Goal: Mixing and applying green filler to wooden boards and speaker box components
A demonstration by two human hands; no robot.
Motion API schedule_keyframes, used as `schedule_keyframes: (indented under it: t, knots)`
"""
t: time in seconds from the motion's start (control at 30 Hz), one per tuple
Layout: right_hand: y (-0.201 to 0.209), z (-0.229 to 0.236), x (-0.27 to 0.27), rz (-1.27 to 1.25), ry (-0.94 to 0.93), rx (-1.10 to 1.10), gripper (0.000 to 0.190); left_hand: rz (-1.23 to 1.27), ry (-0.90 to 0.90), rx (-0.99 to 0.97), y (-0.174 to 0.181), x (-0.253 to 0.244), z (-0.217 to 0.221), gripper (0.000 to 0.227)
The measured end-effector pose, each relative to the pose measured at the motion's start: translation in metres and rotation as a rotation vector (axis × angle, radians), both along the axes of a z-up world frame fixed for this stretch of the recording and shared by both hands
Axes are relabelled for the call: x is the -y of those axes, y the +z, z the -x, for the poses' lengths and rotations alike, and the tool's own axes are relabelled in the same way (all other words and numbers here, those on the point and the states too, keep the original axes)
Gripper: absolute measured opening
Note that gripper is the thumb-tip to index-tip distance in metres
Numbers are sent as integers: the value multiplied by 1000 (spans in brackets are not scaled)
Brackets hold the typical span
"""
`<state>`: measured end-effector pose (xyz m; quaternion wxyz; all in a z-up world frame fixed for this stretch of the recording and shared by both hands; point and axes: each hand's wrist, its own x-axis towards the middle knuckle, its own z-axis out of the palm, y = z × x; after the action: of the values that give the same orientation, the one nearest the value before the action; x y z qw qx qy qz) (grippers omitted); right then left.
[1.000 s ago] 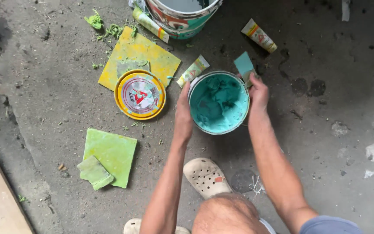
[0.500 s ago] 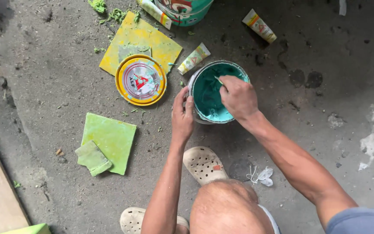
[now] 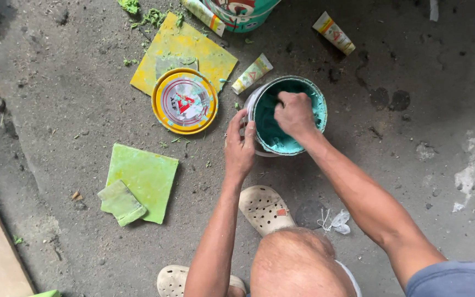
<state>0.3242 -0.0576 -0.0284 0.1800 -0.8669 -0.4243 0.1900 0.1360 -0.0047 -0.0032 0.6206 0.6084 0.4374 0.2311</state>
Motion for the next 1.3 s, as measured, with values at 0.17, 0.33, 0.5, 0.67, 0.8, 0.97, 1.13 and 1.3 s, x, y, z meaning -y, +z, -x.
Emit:
schedule_keyframes:
  t: [0.17, 0.33, 0.5, 0.67, 0.8, 0.97, 1.13, 1.3]
  knots:
    - [3, 13, -26, 164, -29, 8, 19, 2, 10, 9, 0, -1, -1, 43]
    - [-5, 26, -19, 317, 23, 13, 27, 10, 12, 0, -2, 2, -2, 43]
    - [-4, 26, -2, 358, 396, 142, 23, 33, -14, 3, -4, -1, 0, 42]
    - [49, -28, -24, 428, 477, -66, 30, 214, -24, 13, 15, -9, 7, 45]
    - [125, -46, -26, 342, 494, -251, 25, 114, 131, -87, 21, -16, 40, 36]
    - [165, -52, -4, 222, 290, -302, 16, 75, 339, -210, 17, -20, 99, 23]
    - [107, -40, 16, 300, 239, -160, 17, 8, 301, -248, 15, -22, 86, 24]
    - [9, -19, 6, 446, 20, -149, 23, -11, 61, -135, 26, -14, 39, 32]
